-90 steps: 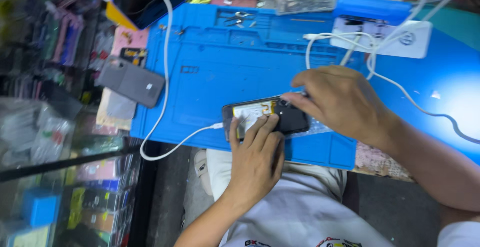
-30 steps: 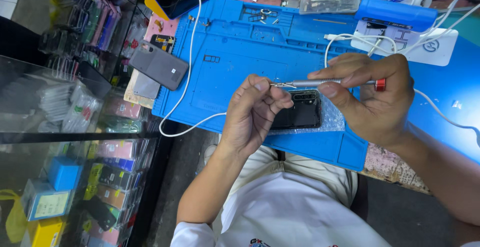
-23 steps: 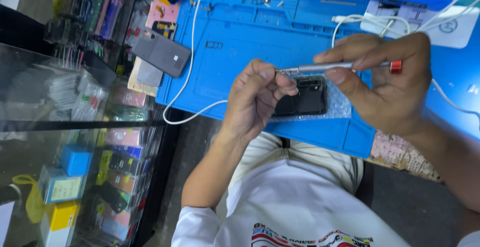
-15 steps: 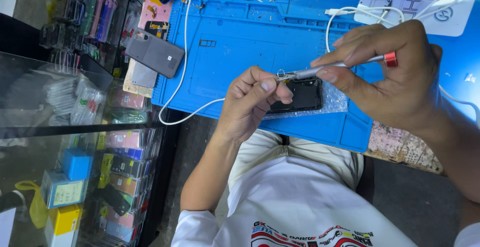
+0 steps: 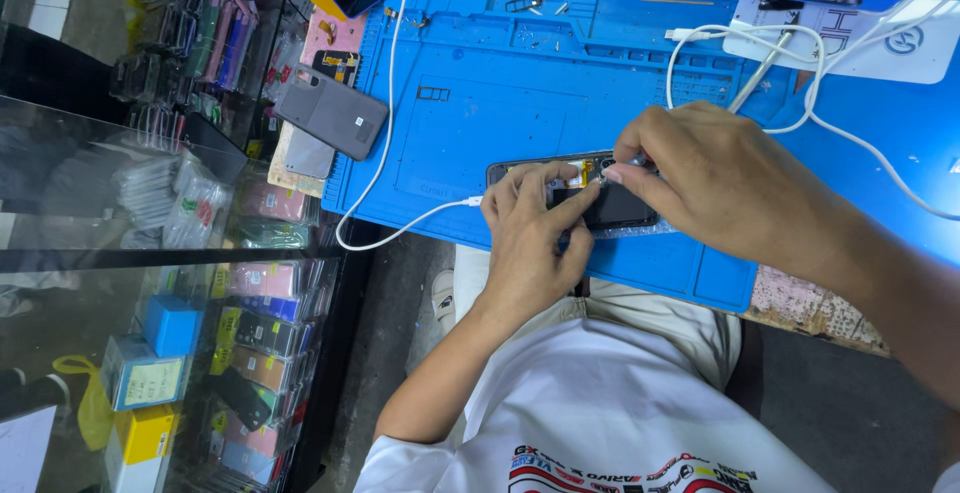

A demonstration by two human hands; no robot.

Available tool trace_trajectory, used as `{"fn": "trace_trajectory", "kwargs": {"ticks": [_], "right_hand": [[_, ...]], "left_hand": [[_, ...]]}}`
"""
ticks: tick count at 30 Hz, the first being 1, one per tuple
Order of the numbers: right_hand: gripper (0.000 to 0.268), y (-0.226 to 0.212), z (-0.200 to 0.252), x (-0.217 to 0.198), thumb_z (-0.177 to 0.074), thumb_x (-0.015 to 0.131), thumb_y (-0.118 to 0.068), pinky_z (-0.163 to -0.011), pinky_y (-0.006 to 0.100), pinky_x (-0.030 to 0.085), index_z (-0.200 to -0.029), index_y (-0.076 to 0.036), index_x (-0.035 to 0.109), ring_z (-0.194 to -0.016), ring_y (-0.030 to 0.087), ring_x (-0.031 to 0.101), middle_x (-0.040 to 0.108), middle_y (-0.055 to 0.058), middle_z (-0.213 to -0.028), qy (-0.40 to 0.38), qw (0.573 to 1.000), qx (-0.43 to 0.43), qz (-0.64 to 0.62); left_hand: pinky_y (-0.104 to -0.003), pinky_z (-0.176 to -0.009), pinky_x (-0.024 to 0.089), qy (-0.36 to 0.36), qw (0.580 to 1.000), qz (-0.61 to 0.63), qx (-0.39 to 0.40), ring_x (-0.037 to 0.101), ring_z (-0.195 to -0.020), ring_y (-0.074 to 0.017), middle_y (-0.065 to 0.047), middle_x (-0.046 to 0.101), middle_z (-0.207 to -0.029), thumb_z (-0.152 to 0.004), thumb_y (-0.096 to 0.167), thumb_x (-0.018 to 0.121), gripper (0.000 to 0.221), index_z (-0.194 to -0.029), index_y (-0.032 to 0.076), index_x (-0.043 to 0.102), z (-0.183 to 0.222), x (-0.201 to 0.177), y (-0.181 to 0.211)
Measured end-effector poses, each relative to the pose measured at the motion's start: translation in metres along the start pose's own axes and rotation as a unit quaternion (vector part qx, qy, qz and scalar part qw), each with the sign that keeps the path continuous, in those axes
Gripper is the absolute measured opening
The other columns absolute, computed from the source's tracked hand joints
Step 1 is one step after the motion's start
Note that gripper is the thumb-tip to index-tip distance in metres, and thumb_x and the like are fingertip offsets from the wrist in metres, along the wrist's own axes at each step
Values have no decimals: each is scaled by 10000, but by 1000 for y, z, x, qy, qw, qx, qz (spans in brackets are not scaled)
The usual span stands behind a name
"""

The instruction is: The person manipulates the internals of a partially disassembled mobile phone, using a small screwdriver to work on internal components and wires.

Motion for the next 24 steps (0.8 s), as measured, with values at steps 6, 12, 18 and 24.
{"fn": "trace_trajectory", "kwargs": {"ticks": [6,12,18,24], "right_hand": [[257,-4,-1,5,-920,739,-208,-729,464,540,-991,-14,586,-807,351,698,690,143,-834,-10,1000,-15,-3],[241,-10,-2,5,-923,719,-182,-747,457,550,-1056,-25,593,-845,337,696,691,136,-896,-10,999,-39,5],[321,-22,-3,-5,-894,741,-207,-719,456,557,-1123,-36,594,-836,344,696,692,147,-916,24,997,-49,45],[334,-16,-6,9,-903,734,-236,-663,440,571,-1123,-38,579,-790,332,726,731,142,-879,-22,998,12,51]], "left_hand": [[-479,-1124,295,-3,1000,10,-1,467,-1322,-322,-108,584,-1376,-853,136,690,389,-1237,113,749,1,3,-2],[-497,-1144,353,1,999,23,30,464,-1333,-359,-125,583,-1385,-876,110,704,332,-1206,92,730,-1,-7,0],[-461,-963,422,28,997,-50,56,597,-1105,-314,-94,661,-1160,-902,131,717,285,-1186,118,740,-41,-38,-31],[-455,-816,438,43,977,-178,112,639,-949,-289,-71,687,-967,-884,149,694,176,-1044,125,765,-125,-18,-84]]}}
Point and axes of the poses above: each hand's wrist, its own z-axis away from the middle knuckle, its own x-axis out of the palm, y = z × x, the point moved 10 cm from there along -z, towards the middle knuckle
